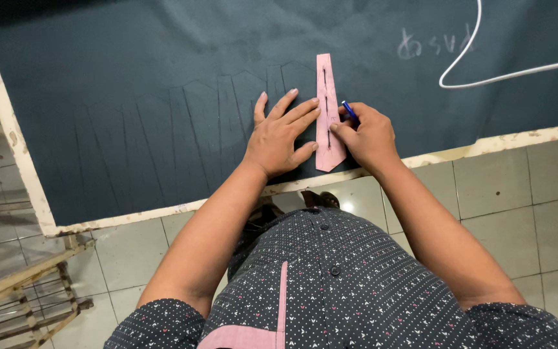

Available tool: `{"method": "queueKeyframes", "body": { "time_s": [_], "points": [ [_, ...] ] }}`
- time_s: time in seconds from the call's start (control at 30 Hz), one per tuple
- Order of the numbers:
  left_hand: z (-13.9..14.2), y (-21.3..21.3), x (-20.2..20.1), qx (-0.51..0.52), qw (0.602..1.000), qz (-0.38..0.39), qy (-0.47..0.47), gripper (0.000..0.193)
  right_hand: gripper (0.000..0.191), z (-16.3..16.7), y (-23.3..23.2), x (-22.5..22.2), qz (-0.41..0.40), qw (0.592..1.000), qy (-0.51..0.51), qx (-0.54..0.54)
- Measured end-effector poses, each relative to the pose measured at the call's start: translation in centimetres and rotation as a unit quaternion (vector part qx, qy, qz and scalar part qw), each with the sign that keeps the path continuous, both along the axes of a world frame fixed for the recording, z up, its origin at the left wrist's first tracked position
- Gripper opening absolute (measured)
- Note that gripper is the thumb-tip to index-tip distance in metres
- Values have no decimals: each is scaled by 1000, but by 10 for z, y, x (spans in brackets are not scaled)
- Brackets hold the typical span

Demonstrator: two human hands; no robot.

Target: The person holds a pink paper pattern template on dark fabric and traces along its edges and inner slots with a pen, repositioning the template along pre-drawn chalk lines to mark additional pattern outlines on the fabric.

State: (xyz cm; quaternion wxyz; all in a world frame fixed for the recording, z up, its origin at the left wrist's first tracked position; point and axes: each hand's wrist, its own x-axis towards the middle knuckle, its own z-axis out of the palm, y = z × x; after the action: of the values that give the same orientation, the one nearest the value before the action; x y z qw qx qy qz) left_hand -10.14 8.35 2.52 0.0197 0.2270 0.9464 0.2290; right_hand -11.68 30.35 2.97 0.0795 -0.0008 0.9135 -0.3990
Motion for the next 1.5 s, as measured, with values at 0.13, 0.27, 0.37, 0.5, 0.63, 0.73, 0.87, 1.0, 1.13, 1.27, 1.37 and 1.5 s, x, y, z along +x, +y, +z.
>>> {"method": "queueKeyframes", "body": {
  "time_s": [0.13,0.27,0.37,0.5,0.63,0.73,0.87,1.0,1.13,1.27,1.37,1.5],
  "points": [
    [-2,1,0,3,1000,0,4,65,33,-3,3,-1,-2,1000,-5,-3],
    [-5,2,2,5,1000,-2,3,66,33,-3,11,-1,49,998,20,39],
    [-6,5,1,8,1000,0,5,66,43,6,23,7,77,994,-14,73],
    [-5,5,0,16,1000,-2,5,67,60,17,32,14,125,990,-50,33],
    [-5,4,0,13,1000,-5,-1,66,70,20,34,15,144,986,-79,-9],
    [-4,6,0,11,1000,-6,-3,67,71,20,36,14,152,985,-76,-25],
    [-3,6,-1,4,1000,-10,-4,67,73,21,36,15,143,984,-102,-14],
    [-1,4,-2,5,1000,-11,-10,69,72,25,34,14,155,984,-91,-21],
    [-2,3,-1,0,1000,-14,-12,70,74,30,32,13,141,981,-130,-42],
    [-4,4,-2,-1,1000,-14,-5,70,75,32,30,13,140,980,-129,-49],
    [-4,3,-2,-1,1000,-16,8,70,75,31,30,14,142,982,-118,-42],
    [-1,1,-2,12,1000,-20,-6,77,73,28,30,15,142,983,-103,-46]
  ]
}}
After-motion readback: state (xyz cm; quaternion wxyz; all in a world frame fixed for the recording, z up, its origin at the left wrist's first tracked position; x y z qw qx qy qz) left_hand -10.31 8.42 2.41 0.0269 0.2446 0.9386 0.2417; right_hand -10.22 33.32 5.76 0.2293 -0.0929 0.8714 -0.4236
